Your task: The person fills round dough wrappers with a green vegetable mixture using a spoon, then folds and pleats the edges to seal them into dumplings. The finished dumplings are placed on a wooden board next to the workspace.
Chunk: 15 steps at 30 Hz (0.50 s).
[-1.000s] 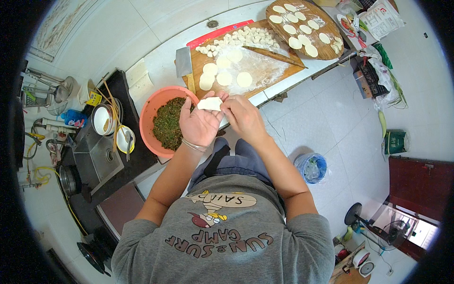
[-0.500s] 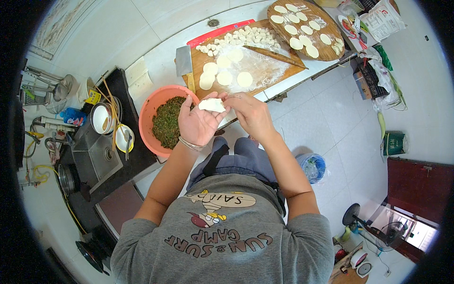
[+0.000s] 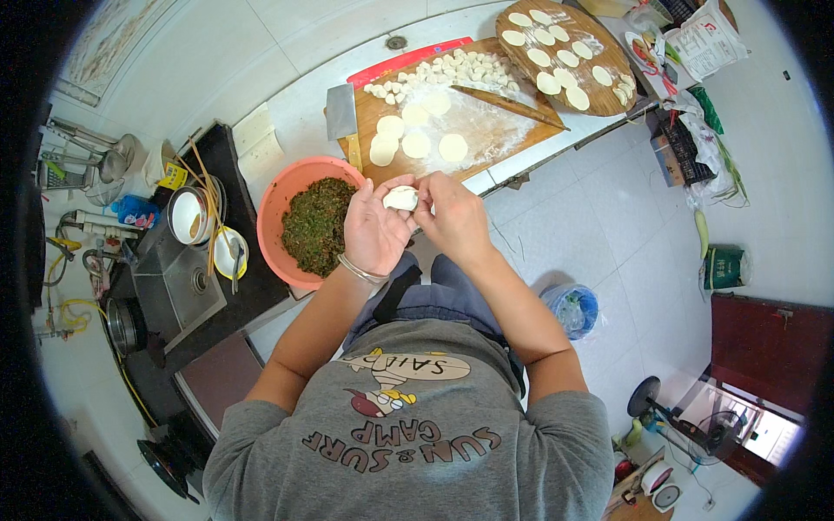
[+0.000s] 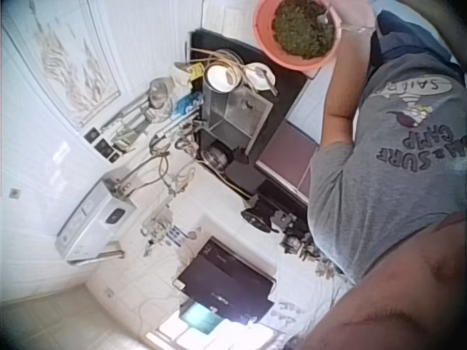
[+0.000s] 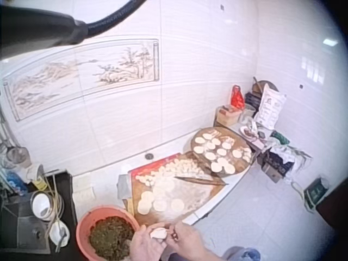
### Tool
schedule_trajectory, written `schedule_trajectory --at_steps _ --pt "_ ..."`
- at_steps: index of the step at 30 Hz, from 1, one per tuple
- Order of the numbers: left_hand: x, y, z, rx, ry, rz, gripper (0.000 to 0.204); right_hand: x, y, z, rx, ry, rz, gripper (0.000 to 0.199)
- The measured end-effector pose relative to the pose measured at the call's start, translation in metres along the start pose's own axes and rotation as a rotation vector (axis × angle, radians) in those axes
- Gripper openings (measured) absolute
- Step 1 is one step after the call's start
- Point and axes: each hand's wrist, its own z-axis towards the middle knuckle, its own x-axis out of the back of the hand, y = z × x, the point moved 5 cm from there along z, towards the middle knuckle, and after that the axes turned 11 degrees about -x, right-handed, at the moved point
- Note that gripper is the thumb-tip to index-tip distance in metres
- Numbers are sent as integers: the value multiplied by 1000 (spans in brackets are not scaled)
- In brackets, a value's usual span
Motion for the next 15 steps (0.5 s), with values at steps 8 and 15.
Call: schedule_trajectory --at_steps 8,15 --pt "0 9 2 122 -20 -21 55 30 -15 15 391 -100 -9 14" --pt "-4 4 0 141 -31 15 49 24 -12 10 366 -178 56 12"
